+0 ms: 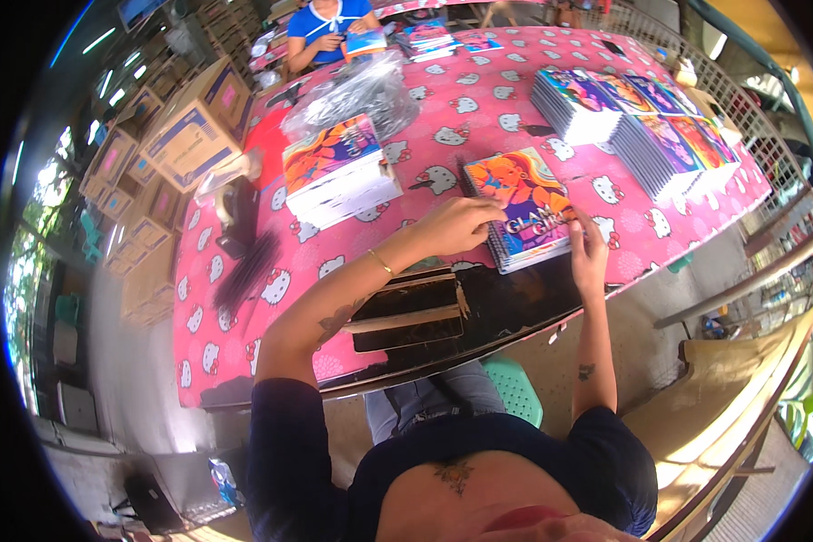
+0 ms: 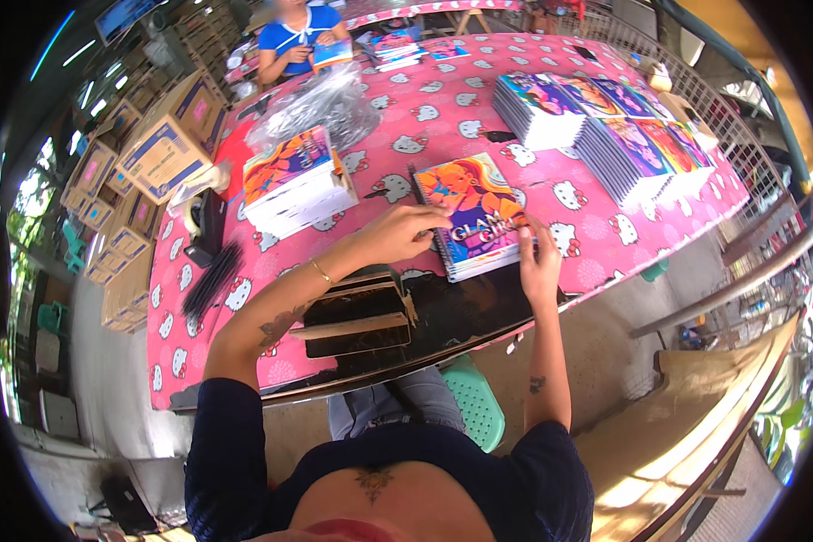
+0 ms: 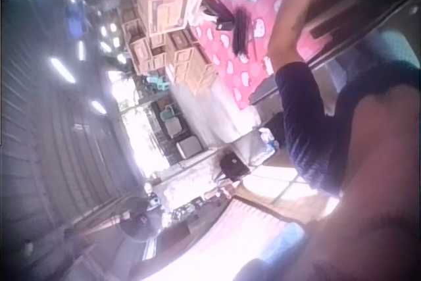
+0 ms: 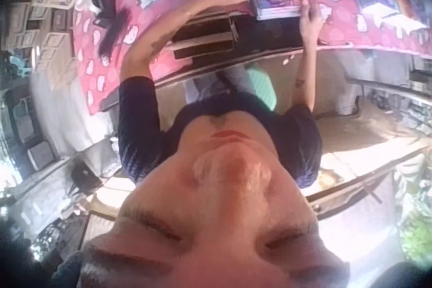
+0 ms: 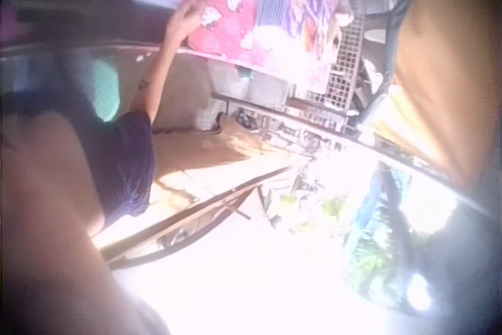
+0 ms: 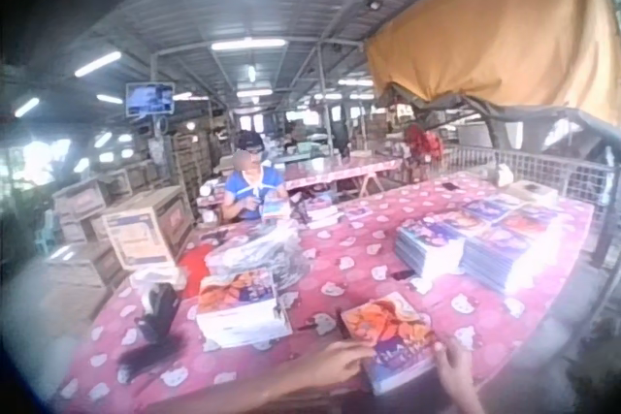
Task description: The person inserts blue spiral coils into the holes of notebooks by hand and stacks them on a table.
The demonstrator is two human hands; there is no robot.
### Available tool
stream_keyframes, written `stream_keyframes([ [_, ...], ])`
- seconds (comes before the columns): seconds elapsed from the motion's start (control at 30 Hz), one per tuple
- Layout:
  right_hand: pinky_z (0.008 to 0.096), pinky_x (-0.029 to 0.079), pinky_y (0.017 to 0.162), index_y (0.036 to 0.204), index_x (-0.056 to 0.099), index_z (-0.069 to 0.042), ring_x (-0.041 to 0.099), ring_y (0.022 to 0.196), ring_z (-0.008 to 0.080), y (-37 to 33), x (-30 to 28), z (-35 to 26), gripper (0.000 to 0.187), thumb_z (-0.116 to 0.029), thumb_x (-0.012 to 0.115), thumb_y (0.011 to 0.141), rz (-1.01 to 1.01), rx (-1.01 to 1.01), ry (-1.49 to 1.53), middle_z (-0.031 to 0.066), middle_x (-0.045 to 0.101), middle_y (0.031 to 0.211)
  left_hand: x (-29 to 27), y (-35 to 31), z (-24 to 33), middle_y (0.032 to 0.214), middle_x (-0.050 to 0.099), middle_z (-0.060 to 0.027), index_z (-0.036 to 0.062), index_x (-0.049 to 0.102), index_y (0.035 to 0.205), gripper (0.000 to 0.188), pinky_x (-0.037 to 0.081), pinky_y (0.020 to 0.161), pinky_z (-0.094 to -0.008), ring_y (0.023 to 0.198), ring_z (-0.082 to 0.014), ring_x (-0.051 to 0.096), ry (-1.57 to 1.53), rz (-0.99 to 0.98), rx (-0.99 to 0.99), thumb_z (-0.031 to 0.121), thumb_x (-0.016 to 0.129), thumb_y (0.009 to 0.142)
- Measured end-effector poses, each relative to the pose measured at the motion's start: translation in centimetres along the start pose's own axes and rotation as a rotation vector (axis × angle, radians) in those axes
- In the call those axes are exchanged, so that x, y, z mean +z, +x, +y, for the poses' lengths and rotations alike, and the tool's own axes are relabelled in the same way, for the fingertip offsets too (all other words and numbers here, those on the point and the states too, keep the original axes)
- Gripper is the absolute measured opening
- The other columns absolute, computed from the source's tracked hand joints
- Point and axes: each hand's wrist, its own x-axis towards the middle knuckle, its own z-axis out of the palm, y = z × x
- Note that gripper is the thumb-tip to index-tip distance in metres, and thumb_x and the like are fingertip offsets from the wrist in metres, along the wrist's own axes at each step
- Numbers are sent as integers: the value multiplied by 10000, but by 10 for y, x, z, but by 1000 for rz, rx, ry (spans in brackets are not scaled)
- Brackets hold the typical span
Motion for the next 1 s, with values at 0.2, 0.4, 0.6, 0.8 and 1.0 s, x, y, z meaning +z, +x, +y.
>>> stream_keyframes([
  [0.2,467,399,1099,1337,620,-18,531,1307,377,-12,-20,-3,363,-202,593,1026,188,-134,-189,223,567,1388,-116,-67,-41,1267,668,-182,33,702,1146,277,565,921,-428,1138,-363,662,565,407,-261,75,709,872],
  [0.4,469,418,1073,1235,651,3,557,1258,355,-17,6,-69,273,-120,606,996,239,-344,-102,203,613,1307,-146,-155,-67,963,713,-158,40,702,1139,253,539,891,-460,941,-356,684,721,539,-493,49,662,889],
  [0.6,404,355,1135,1407,477,4,508,1319,285,-42,72,-130,563,-81,727,910,-254,-192,567,161,512,1446,-163,-102,87,855,634,-117,23,687,1137,293,434,750,-423,828,-316,630,679,454,-253,17,627,851],
  [0.8,323,472,997,1305,528,-3,649,1067,156,-61,107,-98,426,34,707,921,-542,54,919,96,684,1139,-139,-109,135,858,628,-89,27,660,1158,300,410,755,-403,797,-271,629,515,333,-232,39,635,860],
  [1.0,310,483,986,1232,591,12,634,1090,145,-64,95,-102,302,25,688,946,-509,70,858,78,682,1166,-133,-100,156,908,636,-82,17,654,1141,319,422,746,-396,820,-251,638,592,316,-225,66,667,826],
])
